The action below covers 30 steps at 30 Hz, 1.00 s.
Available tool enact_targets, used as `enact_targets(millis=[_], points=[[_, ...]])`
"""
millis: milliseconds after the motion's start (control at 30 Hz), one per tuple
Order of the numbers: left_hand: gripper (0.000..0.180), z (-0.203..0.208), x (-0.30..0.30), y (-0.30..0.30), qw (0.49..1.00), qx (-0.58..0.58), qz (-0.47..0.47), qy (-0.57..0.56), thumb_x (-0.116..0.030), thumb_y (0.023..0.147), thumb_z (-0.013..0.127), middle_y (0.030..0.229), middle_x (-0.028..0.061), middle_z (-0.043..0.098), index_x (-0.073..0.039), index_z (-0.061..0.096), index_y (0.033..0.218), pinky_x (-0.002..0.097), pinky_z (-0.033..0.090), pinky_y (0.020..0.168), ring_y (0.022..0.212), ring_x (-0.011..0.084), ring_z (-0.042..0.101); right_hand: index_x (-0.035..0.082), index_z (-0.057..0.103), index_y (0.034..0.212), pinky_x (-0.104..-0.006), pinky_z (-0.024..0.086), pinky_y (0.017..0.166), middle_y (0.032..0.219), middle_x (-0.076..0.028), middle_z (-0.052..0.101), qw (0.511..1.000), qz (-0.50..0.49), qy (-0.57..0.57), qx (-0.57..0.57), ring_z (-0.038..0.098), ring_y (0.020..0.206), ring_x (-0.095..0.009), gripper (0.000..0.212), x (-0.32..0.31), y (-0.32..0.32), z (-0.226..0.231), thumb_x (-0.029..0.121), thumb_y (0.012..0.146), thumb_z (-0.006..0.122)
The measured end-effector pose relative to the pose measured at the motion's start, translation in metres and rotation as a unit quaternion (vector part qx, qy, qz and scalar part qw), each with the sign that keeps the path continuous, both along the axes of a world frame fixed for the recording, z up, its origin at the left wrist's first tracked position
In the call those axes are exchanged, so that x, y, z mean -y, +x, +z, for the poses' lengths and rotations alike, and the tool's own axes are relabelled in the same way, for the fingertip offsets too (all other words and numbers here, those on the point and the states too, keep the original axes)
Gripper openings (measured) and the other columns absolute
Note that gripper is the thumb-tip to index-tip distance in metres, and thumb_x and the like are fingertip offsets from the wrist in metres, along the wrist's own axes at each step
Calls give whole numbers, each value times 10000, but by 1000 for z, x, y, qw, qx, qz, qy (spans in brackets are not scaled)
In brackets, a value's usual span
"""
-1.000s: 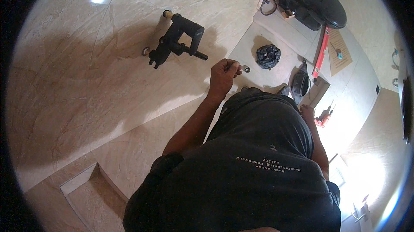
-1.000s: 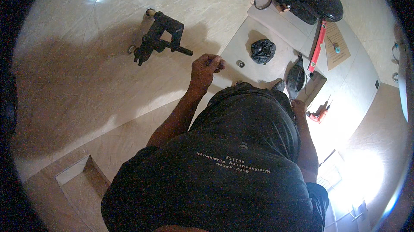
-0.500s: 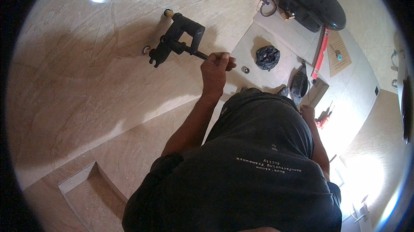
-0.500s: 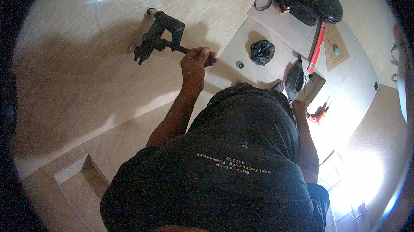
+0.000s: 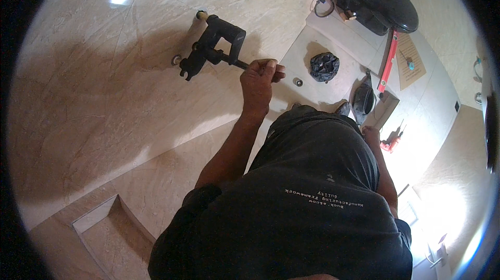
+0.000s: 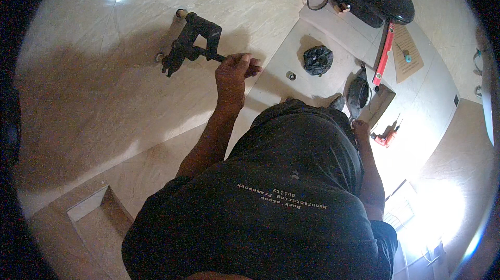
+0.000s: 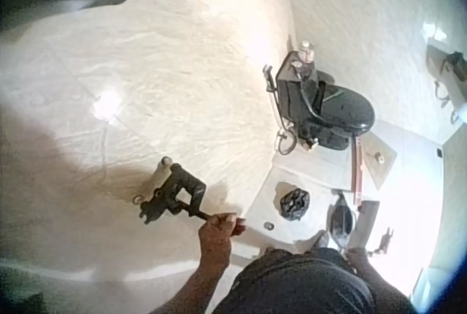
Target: The person positions a shower mixer bracket against the wall, checks the level with a spirit level, and tightens the brass fittings using a wrench.
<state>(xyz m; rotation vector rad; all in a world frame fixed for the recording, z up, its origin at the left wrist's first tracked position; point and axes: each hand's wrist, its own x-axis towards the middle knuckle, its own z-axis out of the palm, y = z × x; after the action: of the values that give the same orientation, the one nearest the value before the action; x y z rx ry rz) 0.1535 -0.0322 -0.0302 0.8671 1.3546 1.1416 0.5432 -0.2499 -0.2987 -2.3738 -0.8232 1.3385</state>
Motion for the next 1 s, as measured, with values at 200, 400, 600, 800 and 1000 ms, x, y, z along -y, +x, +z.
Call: enact_targets(millis=[200,400,600,800,1000], points=[[118,9,-2,3,1000,0,-3,21,-73,987,618,891,140,729,39,645,1010,317,578,721,747,190,706,-6,742,1124,-364,575,785,975,-162,766,1000,18,-6,15,743,865,-234,393,10,8,-14,280,862,677],[185,15,-1,3,999,-7,-10,38,-125,986,615,930,155,718,50,641,1037,373,600,788,798,237,711,-8,749,1104,-368,570,799,959,-169,766,1000,10,-2,2,742,880,-243,382,0,0,3,274,855,683],[181,24,-4,4,999,-6,-16,36,-124,980,629,936,153,726,45,647,1043,368,599,784,803,230,715,-6,752,1097,-361,565,787,946,-162,766,1000,14,13,-2,739,868,-236,366,6,10,-14,271,866,689],[142,48,-12,-4,984,-145,-6,102,-110,968,652,905,122,740,25,676,1008,323,576,728,760,189,711,-13,746,1112,-363,567,788,946,-163,767,1000,2,0,-7,741,861,-230,366,5,9,-20,271,889,683],[209,57,-46,-46,714,-602,48,355,-254,854,766,917,69,659,-68,710,930,439,455,840,916,279,600,-19,736,1131,-367,572,789,934,-160,765,995,87,11,56,741,853,-226,383,12,22,-39,276,892,679]])
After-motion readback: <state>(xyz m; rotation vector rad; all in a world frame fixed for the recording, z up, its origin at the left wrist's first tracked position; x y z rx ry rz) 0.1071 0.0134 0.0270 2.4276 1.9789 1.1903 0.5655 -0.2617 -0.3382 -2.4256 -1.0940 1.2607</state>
